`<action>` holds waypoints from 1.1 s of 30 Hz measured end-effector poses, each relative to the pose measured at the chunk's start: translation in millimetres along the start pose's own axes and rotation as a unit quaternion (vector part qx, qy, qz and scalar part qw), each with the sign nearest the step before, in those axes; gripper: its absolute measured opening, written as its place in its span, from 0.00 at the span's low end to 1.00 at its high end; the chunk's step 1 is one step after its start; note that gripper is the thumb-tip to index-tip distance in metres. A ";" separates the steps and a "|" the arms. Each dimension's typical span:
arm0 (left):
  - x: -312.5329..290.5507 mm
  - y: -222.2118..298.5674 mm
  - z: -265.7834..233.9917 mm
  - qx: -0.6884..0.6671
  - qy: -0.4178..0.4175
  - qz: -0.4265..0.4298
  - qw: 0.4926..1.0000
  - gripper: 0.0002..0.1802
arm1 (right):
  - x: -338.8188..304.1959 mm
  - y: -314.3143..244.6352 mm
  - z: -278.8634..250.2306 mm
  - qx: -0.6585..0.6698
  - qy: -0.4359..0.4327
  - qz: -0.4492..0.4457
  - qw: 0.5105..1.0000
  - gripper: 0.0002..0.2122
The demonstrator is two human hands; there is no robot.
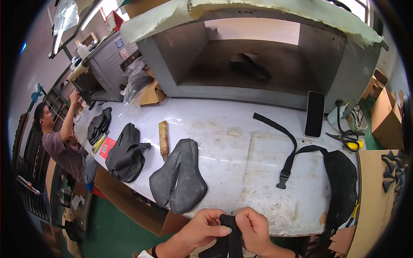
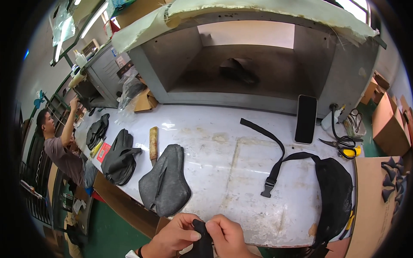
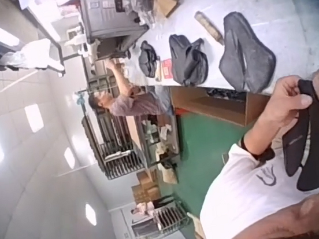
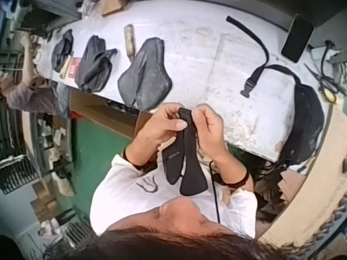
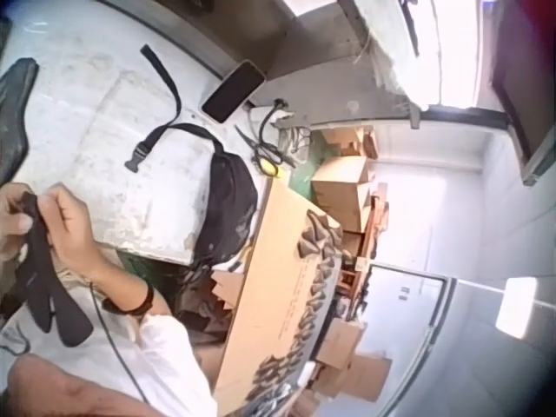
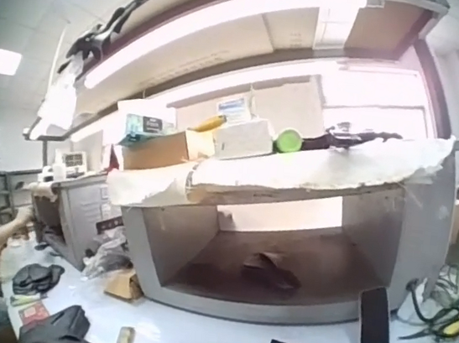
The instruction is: The person picks up a bicycle saddle cover and a base, then fits and stretches the cover over the base by hand. They press the edges of the cover around the underside of the saddle before placing the assembled piece onto a cardboard sheet.
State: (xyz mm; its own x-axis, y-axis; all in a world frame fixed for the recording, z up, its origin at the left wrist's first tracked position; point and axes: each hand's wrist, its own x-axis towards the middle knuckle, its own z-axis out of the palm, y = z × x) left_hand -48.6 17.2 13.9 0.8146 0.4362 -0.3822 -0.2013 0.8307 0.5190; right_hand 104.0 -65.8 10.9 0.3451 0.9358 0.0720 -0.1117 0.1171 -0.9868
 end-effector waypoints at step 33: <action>13.4 -3.7 2.0 0.010 0.087 0.111 0.990 0.10 | -13.1 -1.2 -30.5 0.035 -0.280 0.253 0.925 0.09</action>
State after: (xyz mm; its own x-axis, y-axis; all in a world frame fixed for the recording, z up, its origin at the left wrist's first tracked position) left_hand -35.9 19.3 8.4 0.6446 0.6621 -0.3823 -0.3526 0.7012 0.6197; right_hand 128.0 -88.4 6.7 -0.3034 0.8997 -0.3139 -0.1928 -0.3806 -0.9044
